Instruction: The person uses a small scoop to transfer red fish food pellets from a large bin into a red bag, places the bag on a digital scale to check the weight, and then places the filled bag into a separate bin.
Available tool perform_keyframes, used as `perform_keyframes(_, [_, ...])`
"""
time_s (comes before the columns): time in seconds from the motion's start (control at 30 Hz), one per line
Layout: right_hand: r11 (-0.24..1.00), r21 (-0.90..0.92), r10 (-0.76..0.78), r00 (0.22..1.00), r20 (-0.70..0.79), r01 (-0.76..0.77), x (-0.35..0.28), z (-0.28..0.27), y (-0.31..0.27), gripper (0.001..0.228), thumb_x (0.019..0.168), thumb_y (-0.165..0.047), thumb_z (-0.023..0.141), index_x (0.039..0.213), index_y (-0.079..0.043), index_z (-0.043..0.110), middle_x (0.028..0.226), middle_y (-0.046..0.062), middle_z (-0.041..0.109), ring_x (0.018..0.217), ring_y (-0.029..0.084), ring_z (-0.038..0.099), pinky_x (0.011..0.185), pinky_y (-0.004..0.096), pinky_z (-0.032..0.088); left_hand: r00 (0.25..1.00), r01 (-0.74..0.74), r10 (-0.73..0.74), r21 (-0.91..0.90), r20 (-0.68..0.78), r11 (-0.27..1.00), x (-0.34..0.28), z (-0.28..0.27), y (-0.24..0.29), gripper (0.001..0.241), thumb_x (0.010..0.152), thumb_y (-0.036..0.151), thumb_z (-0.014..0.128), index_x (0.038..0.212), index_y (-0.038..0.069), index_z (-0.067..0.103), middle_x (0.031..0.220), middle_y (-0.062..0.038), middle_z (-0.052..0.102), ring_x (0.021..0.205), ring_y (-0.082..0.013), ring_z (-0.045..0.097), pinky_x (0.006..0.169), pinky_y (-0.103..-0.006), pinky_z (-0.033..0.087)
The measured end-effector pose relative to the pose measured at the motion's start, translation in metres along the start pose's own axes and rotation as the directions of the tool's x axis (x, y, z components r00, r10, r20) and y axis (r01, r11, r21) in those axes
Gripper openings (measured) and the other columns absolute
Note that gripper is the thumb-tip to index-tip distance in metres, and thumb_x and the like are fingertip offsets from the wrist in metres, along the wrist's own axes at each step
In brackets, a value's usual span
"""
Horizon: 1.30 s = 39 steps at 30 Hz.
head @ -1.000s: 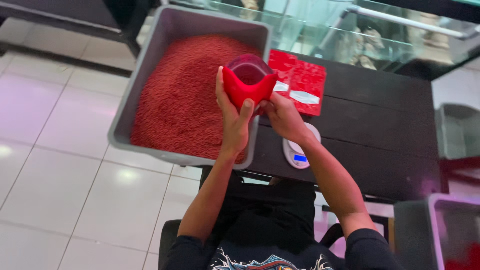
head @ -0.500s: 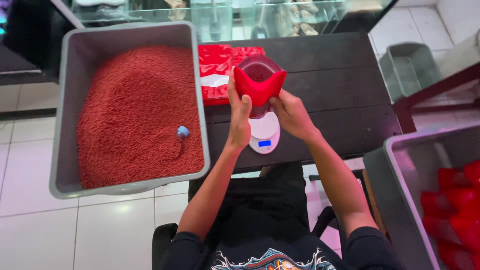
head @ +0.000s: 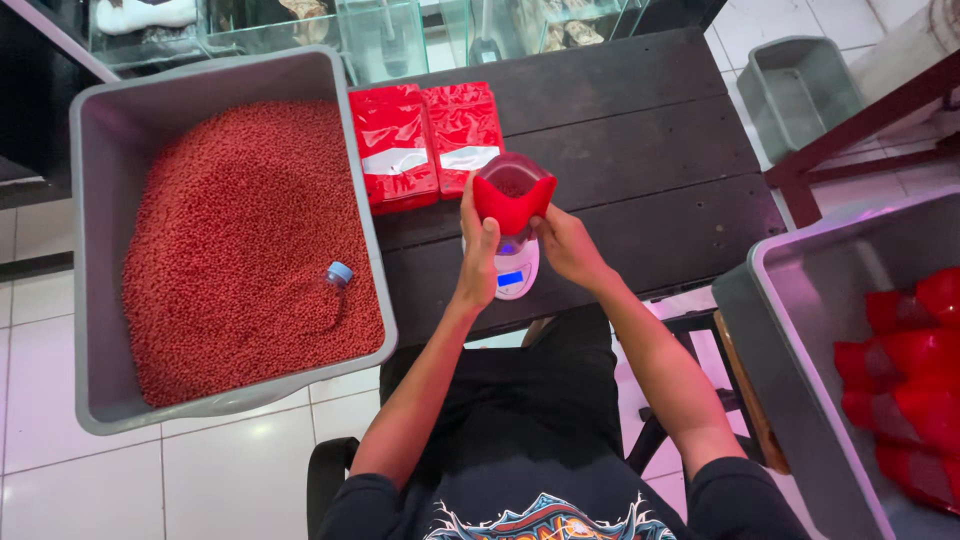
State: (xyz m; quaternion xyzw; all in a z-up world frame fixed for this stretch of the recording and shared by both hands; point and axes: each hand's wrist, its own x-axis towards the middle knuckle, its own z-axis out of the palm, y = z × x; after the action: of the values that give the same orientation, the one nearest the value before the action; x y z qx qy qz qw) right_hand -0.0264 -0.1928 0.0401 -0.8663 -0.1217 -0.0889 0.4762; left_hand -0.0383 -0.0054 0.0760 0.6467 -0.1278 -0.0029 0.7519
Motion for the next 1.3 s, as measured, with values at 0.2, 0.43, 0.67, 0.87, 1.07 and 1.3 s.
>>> perform_keyframes(0.2, [0.998, 0.046, 0.046, 0.998, 0.038, -0.048, -0.007, 0.012, 0.026, 0.014, 0.116, -0.014, 0.061, 0.121, -0.007, 0.072, 0.107, 0.021, 0.078, 0.103, 0.037, 0.078, 0.09, 0.049, 0.06, 1.0, -0.009, 0.008, 0.026, 0.03, 1.0, -0.006, -0.012, -0.026, 0.095, 0.11, 0.076, 0.039, 0.182, 0.02, 0.013, 0.174, -0.027, 0.029, 0.166, -0.0462, 0.021, 0.138, -0.0601, 0.002])
perform_keyframes(0.43, [0.951, 0.288, 0.09, 0.993, 0.071, -0.107, -0.017, 0.004, 0.041, 0.054, 0.113, -0.03, 0.066, 0.157, 0.001, 0.058, 0.15, 0.029, 0.062, 0.14, 0.041, 0.061, 0.12, 0.056, 0.049, 0.998, -0.062, 0.063, 0.093, -0.009, 0.994, -0.004, -0.048, -0.078, 0.096, 0.111, 0.079, 0.034, 0.181, 0.018, 0.013, 0.168, -0.024, 0.039, 0.157, -0.0423, 0.03, 0.135, -0.0598, 0.006])
perform_keyframes(0.67, [0.868, 0.492, 0.184, 0.965, -0.187, -0.07, -0.046, 0.016, 0.125, 0.05, 0.114, -0.01, 0.059, 0.162, 0.0, 0.053, 0.152, 0.028, 0.064, 0.142, 0.039, 0.062, 0.12, 0.049, 0.052, 0.987, -0.047, 0.081, 0.224, -0.142, 0.973, -0.019, -0.091, -0.143, 0.075, 0.117, 0.053, 0.042, 0.178, 0.013, 0.025, 0.159, -0.019, 0.05, 0.151, -0.0358, 0.042, 0.132, -0.0555, 0.024])
perform_keyframes(0.87, [0.73, 0.683, 0.352, 0.842, -0.41, 0.027, -0.066, 0.028, 0.15, 0.042, 0.116, -0.008, 0.056, 0.157, -0.001, 0.056, 0.144, 0.023, 0.07, 0.134, 0.034, 0.071, 0.115, 0.043, 0.06, 0.973, -0.064, 0.109, 0.212, -0.206, 0.975, -0.023, -0.092, -0.138, 0.07, 0.116, 0.044, 0.046, 0.174, 0.008, 0.034, 0.154, -0.02, 0.056, 0.15, -0.0345, 0.05, 0.13, -0.0505, 0.034])
perform_keyframes(1.07, [0.764, 0.645, 0.331, 0.859, -0.39, -0.002, -0.066, 0.026, 0.136, 0.037, 0.112, -0.002, 0.06, 0.149, 0.003, 0.064, 0.136, 0.025, 0.074, 0.13, 0.037, 0.073, 0.111, 0.046, 0.062, 0.975, -0.077, 0.129, 0.267, -0.183, 0.961, -0.025, -0.094, -0.141, 0.064, 0.115, 0.041, 0.05, 0.169, 0.007, 0.045, 0.148, -0.017, 0.062, 0.146, -0.0325, 0.055, 0.128, -0.0462, 0.038])
perform_keyframes(1.3, [0.811, 0.585, 0.312, 0.867, -0.388, -0.03, -0.066, 0.03, 0.132, 0.032, 0.11, 0.001, 0.061, 0.142, 0.006, 0.068, 0.13, 0.026, 0.075, 0.125, 0.036, 0.075, 0.107, 0.044, 0.063, 0.964, -0.113, 0.192, 0.373, -0.182, 0.921, -0.026, -0.092, -0.135, 0.055, 0.11, 0.029, 0.062, 0.161, 0.008, 0.057, 0.138, -0.016, 0.069, 0.135, -0.0346, 0.063, 0.122, -0.0454, 0.045])
